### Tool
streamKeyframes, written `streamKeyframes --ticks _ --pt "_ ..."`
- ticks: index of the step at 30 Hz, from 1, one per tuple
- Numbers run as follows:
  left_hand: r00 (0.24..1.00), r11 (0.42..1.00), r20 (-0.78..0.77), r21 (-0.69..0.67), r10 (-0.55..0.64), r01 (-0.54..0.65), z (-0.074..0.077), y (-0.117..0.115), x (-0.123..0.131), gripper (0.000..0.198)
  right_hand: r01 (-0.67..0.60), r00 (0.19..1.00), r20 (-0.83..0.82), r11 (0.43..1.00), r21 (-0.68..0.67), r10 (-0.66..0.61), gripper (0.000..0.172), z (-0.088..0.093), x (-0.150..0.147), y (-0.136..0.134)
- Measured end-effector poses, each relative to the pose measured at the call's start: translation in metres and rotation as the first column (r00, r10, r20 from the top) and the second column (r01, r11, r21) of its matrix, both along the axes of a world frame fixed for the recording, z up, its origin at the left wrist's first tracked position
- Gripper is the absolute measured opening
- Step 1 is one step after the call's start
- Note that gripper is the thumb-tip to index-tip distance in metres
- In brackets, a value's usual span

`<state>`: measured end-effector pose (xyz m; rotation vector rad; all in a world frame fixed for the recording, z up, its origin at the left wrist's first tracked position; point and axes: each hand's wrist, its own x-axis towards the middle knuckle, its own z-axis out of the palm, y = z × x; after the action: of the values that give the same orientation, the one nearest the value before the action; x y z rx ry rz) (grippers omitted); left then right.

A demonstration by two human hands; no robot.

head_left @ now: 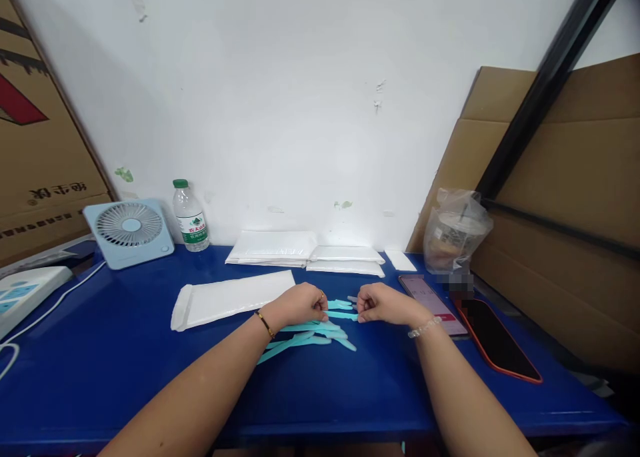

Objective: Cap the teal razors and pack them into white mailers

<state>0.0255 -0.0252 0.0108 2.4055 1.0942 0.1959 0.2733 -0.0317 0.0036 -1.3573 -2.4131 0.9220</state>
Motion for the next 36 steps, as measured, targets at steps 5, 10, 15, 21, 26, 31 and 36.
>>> streamKeyframes --ticks 5,10,15,21,26,31,36 --pt "0.998 0.997 0.004 -0.048 0.064 -0.064 -0.001 0.007 -0.007 0.026 0.084 0.996 0.024 0.996 -0.032 -0.083 0.018 0.0 0.011 0.006" --pt "0.996 0.992 0.059 0.1 0.068 -0.073 -0.008 0.015 -0.01 0.034 0.162 0.987 -0.014 0.986 0.037 -0.162 0.025 -0.003 0.008 0.009" --pt "0.997 0.997 0.049 0.042 0.063 -0.065 0.001 0.01 -0.014 0.034 0.039 0.995 -0.091 0.99 0.134 -0.027 0.023 -0.002 -0.028 -0.006" --pt "0.998 0.995 -0.051 -0.095 -0.047 0.042 0.013 0.0 -0.018 0.035 -0.061 0.995 -0.077 0.998 0.012 0.062 0.024 -0.006 -0.049 -0.01" --pt "0.999 0.998 0.039 -0.068 -0.013 0.015 0.014 0.002 -0.017 0.028 0.012 0.985 -0.171 0.999 -0.042 -0.019 0.028 0.001 -0.023 -0.002" --pt "0.997 0.998 0.049 -0.03 0.065 -0.064 0.004 0.008 -0.009 0.03 0.155 0.984 -0.086 0.988 -0.027 -0.157 0.031 0.005 0.011 0.007" --pt "0.997 0.995 0.08 0.097 0.018 -0.026 -0.002 0.009 -0.005 0.033 0.178 0.983 -0.056 0.984 0.012 -0.178 0.03 0.006 0.009 0.006"
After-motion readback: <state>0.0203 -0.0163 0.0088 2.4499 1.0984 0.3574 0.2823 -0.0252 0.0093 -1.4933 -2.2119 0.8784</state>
